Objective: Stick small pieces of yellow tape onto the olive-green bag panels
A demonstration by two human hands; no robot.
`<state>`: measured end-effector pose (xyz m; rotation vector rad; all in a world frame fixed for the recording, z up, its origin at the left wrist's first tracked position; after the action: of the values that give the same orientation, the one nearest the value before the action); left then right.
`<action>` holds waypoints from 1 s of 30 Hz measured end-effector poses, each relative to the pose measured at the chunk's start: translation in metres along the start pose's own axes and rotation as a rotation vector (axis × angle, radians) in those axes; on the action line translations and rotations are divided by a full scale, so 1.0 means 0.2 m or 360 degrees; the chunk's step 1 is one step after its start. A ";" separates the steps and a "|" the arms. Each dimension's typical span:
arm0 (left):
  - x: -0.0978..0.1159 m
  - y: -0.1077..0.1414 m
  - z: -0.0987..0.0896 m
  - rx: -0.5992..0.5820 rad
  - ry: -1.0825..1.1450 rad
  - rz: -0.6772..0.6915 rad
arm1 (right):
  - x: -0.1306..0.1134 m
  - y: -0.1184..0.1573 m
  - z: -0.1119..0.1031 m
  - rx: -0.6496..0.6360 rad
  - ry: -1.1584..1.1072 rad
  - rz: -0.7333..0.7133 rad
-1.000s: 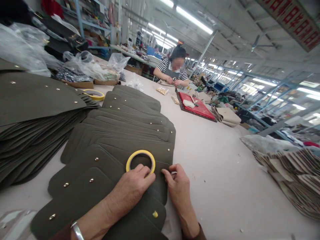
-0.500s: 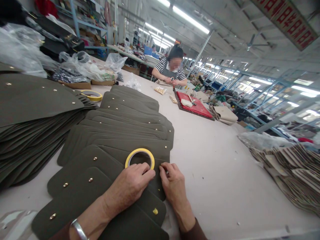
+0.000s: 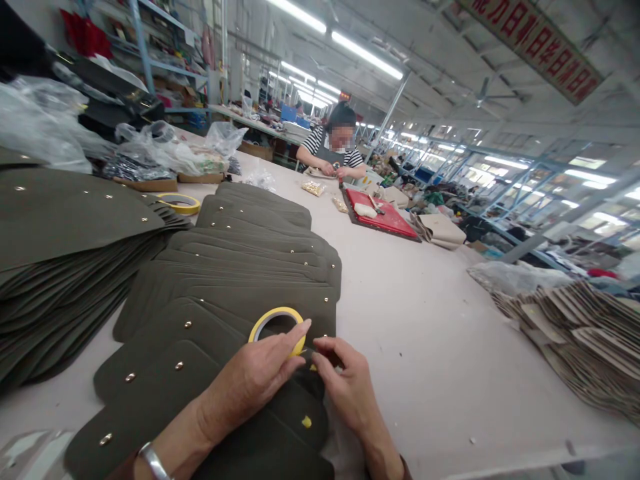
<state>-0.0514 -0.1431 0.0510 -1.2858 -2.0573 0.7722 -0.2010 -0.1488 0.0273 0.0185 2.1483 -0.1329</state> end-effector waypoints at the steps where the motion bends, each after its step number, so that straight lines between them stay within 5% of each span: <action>1: 0.00 0.00 0.00 -0.0004 -0.0016 0.0011 | -0.04 0.01 -0.01 0.0017 -0.0097 -0.0122; 7: 0.05 -0.01 0.00 -0.0019 -0.0024 0.0077 | -0.24 0.10 0.01 0.0077 0.0147 -0.0755; 16: 0.04 -0.02 0.04 -0.0149 0.0137 0.0024 | -0.21 0.17 0.04 0.0406 0.0482 -0.0912; 19: 0.04 -0.01 0.05 -0.0163 0.0071 0.0021 | -0.19 0.16 0.02 0.0452 0.0391 -0.0749; 25: 0.08 -0.04 0.00 0.0040 -0.0065 0.0056 | 0.06 0.02 0.08 -0.0024 -0.0532 0.0463; 27: 0.08 -0.05 -0.02 0.0093 -0.0098 0.0051 | 0.06 0.01 0.10 -0.0080 -0.0607 0.0531; 30: 0.05 -0.04 -0.02 0.0126 -0.0089 -0.0027 | -0.02 0.01 0.05 0.0082 -0.0367 0.0319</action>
<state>-0.0569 -0.1358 0.0610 -1.2144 -2.0572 0.8825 -0.1900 -0.1473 0.0256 0.2365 1.9005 -0.0695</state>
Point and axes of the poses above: each hand's wrist, its own y-axis away from the middle knuckle, its own z-axis out of the palm, x = y × z, the point moved 9 cm from there along -y, towards the middle knuckle, and after that the axes turned 13 degrees about z, right-handed, at the moved point
